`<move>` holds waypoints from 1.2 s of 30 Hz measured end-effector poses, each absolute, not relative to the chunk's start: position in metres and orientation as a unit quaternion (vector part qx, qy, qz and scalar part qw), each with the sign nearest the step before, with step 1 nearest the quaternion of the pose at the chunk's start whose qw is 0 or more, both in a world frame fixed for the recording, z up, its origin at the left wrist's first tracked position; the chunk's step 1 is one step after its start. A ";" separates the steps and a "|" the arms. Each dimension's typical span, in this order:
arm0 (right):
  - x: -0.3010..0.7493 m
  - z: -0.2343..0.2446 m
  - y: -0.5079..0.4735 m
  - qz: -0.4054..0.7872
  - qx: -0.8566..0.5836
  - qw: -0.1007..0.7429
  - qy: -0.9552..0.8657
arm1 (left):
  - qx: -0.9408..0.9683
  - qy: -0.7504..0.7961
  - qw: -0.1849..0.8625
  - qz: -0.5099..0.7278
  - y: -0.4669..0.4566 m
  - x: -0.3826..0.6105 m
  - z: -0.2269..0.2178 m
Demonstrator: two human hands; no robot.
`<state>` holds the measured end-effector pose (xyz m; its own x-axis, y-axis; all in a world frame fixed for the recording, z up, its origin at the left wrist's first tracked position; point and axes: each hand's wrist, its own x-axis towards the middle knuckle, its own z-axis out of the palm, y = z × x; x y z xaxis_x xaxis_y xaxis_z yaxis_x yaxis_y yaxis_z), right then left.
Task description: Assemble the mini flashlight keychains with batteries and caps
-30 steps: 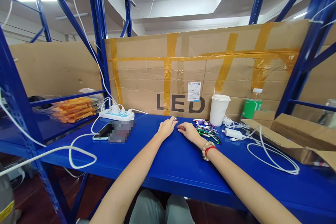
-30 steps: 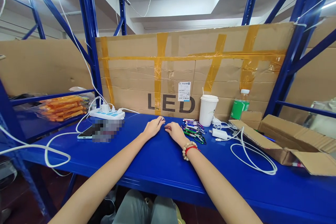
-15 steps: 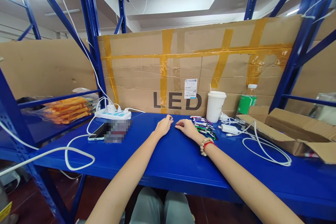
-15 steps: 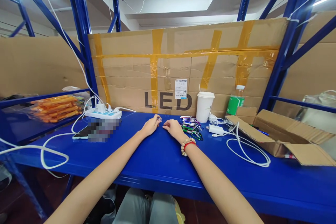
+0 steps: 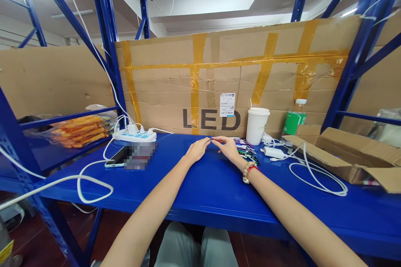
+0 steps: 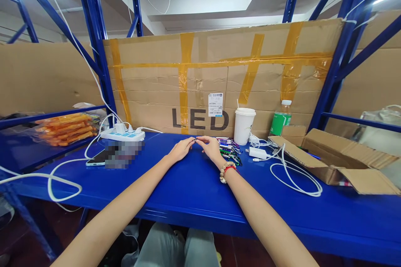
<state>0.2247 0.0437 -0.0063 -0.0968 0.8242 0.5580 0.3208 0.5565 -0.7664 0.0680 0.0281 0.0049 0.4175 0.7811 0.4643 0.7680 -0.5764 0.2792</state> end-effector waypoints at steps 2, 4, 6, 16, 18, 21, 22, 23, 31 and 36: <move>0.226 -0.007 0.045 0.249 -0.399 0.532 -0.704 | 0.846 0.455 0.005 0.277 0.029 0.068 0.004; 0.229 -0.008 0.047 0.261 -0.392 0.527 -0.708 | 0.851 0.449 -0.003 0.271 0.030 0.069 0.003; 0.232 -0.007 0.048 0.272 -0.386 0.518 -0.713 | 0.856 0.442 -0.014 0.266 0.031 0.069 0.002; 0.246 -0.003 0.046 0.294 -0.373 0.481 -0.737 | 0.880 0.410 -0.075 0.229 0.029 0.072 0.001; 0.248 -0.004 0.046 0.292 -0.373 0.475 -0.741 | 0.882 0.408 -0.085 0.222 0.028 0.072 0.000; 0.249 -0.005 0.045 0.286 -0.373 0.469 -0.748 | 0.884 0.402 -0.102 0.217 0.028 0.072 0.000; 0.249 -0.005 0.044 0.284 -0.372 0.467 -0.750 | 0.884 0.400 -0.107 0.217 0.028 0.072 0.000; 0.248 -0.005 0.044 0.282 -0.372 0.466 -0.751 | 0.884 0.398 -0.113 0.217 0.029 0.072 0.000; 0.246 -0.007 0.044 0.286 -0.382 0.452 -0.753 | 0.881 0.396 -0.151 0.212 0.031 0.068 -0.002; 0.245 -0.006 0.043 0.294 -0.392 0.455 -0.743 | 0.875 0.401 -0.155 0.220 0.031 0.068 -0.002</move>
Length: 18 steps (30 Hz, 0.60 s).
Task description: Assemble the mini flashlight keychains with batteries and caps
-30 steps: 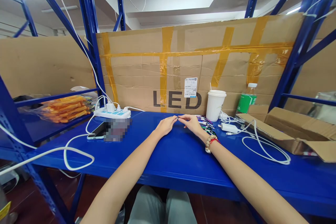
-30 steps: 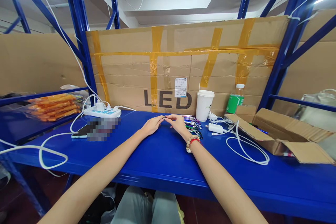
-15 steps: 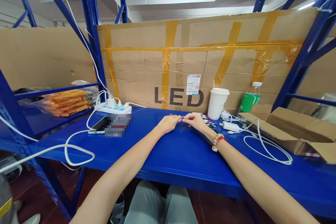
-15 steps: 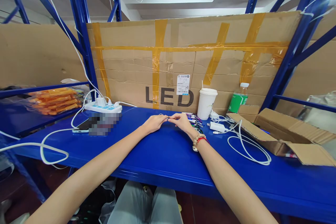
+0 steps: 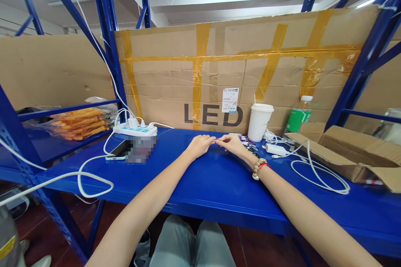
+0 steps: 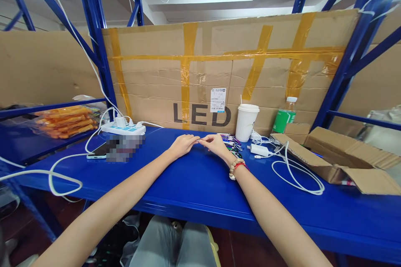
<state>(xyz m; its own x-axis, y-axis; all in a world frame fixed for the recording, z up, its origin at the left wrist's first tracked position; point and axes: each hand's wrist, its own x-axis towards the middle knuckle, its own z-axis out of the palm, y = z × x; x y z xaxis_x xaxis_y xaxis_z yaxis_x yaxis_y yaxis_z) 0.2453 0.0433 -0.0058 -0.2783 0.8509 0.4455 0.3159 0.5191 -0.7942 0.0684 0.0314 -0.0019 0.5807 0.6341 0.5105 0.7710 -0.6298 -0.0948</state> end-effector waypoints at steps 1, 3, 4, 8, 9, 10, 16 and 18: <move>0.245 -0.005 0.043 0.296 -0.395 0.456 -0.741 | -0.874 -0.402 0.154 -0.224 0.031 0.068 -0.002; 0.245 -0.004 0.042 0.298 -0.400 0.458 -0.736 | -0.872 -0.403 0.151 -0.231 0.030 0.069 -0.001; 0.244 -0.004 0.042 0.300 -0.402 0.460 -0.733 | -0.871 -0.404 0.149 -0.235 0.030 0.069 0.000; 0.244 -0.002 0.041 0.306 -0.406 0.464 -0.726 | -0.866 -0.408 0.138 -0.254 0.029 0.069 0.002; 0.243 -0.002 0.041 0.308 -0.407 0.464 -0.724 | -0.864 -0.409 0.135 -0.259 0.029 0.070 0.002; 0.243 -0.001 0.041 0.309 -0.408 0.465 -0.723 | -0.863 -0.410 0.132 -0.263 0.029 0.070 0.002; 0.239 0.002 0.037 0.307 -0.418 0.472 -0.713 | -0.845 -0.430 0.113 -0.296 0.031 0.073 0.003; 0.237 0.002 0.035 0.307 -0.415 0.459 -0.723 | -0.839 -0.438 0.107 -0.304 0.031 0.074 0.003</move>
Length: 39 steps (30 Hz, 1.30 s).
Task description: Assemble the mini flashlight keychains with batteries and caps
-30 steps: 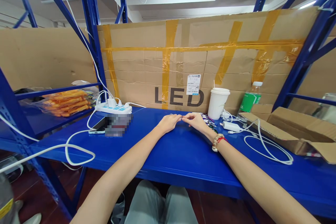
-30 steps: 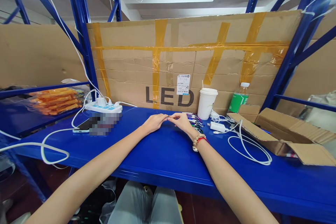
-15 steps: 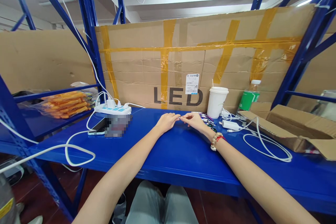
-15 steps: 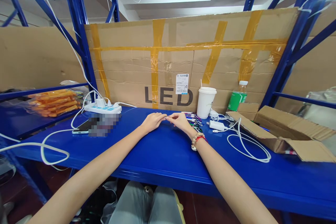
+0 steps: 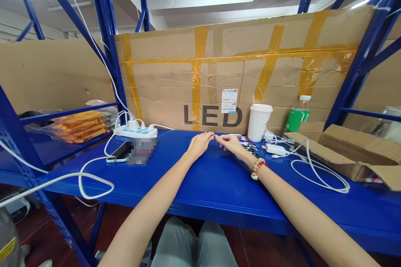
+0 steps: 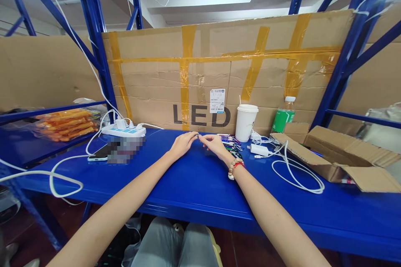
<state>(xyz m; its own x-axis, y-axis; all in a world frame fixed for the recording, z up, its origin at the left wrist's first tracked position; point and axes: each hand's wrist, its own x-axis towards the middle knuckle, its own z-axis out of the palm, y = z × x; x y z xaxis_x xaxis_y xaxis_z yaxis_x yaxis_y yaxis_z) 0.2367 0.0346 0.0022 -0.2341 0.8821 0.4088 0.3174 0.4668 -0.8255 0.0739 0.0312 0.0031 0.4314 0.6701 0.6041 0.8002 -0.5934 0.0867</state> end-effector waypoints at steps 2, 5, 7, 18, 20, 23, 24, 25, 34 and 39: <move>0.234 0.002 0.032 0.306 -0.411 0.444 -0.735 | -0.836 -0.443 0.101 -0.307 0.031 0.074 0.003; 0.232 0.001 0.031 0.296 -0.411 0.424 -0.751 | -0.836 -0.447 0.094 -0.304 0.031 0.073 0.004; 0.232 -0.001 0.032 0.284 -0.411 0.412 -0.762 | -0.837 -0.448 0.089 -0.301 0.030 0.073 0.004; 0.245 -0.003 0.043 0.082 -0.474 0.397 -0.782 | -0.822 -0.483 0.079 -0.292 0.030 0.071 0.004; 0.245 -0.005 0.042 0.051 -0.472 0.382 -0.793 | -0.815 -0.495 0.078 -0.291 0.029 0.070 0.004; 0.240 -0.007 0.039 0.028 -0.435 0.344 -0.832 | -0.808 -0.506 0.076 -0.293 0.030 0.070 0.004; 0.237 -0.008 0.037 0.022 -0.420 0.333 -0.844 | -0.806 -0.508 0.076 -0.294 0.030 0.070 0.004; 0.234 -0.008 0.036 0.016 -0.406 0.322 -0.855 | -0.805 -0.510 0.075 -0.295 0.030 0.070 0.004; 0.220 -0.008 0.030 0.005 -0.366 0.265 -0.892 | -0.805 -0.509 0.071 -0.296 0.029 0.070 0.004; 0.221 -0.005 0.026 0.011 -0.406 0.279 -0.870 | -0.807 -0.506 0.072 -0.295 0.029 0.071 0.004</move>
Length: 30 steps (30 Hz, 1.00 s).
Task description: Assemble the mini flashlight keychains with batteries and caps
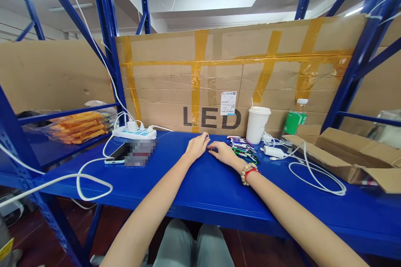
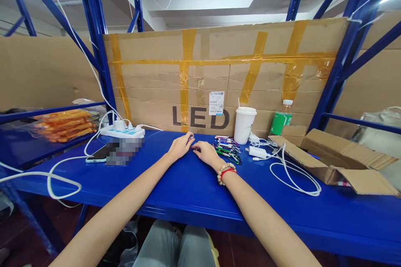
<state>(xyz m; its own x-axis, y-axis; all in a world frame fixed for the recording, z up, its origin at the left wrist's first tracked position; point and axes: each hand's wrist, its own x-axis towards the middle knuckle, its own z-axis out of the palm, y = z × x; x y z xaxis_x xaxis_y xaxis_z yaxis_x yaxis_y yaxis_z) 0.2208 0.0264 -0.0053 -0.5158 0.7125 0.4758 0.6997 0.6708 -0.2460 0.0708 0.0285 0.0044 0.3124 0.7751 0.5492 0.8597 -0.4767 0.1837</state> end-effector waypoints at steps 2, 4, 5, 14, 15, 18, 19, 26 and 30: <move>0.220 -0.004 0.024 0.017 -0.426 0.287 -0.858 | -0.807 -0.507 0.072 -0.294 0.029 0.071 0.004; 0.220 -0.003 0.023 0.024 -0.441 0.294 -0.847 | -0.807 -0.509 0.073 -0.291 0.029 0.070 0.004; 0.220 -0.003 0.022 0.027 -0.447 0.298 -0.843 | -0.806 -0.511 0.073 -0.290 0.030 0.070 0.004; 0.221 -0.005 0.026 0.043 -0.461 0.319 -0.827 | -0.809 -0.515 0.070 -0.274 0.028 0.071 0.004; 0.222 -0.005 0.027 0.042 -0.461 0.319 -0.827 | -0.811 -0.514 0.069 -0.273 0.027 0.071 0.004; 0.221 -0.004 0.027 0.037 -0.463 0.318 -0.827 | -0.812 -0.512 0.068 -0.270 0.025 0.071 0.004; 0.221 -0.004 0.026 0.035 -0.463 0.317 -0.827 | -0.812 -0.513 0.067 -0.269 0.025 0.071 0.004; 0.221 -0.005 0.026 0.027 -0.472 0.303 -0.828 | -0.815 -0.510 0.060 -0.268 0.025 0.071 0.004; 0.222 -0.005 0.026 0.029 -0.476 0.297 -0.827 | -0.818 -0.508 0.059 -0.264 0.024 0.072 0.004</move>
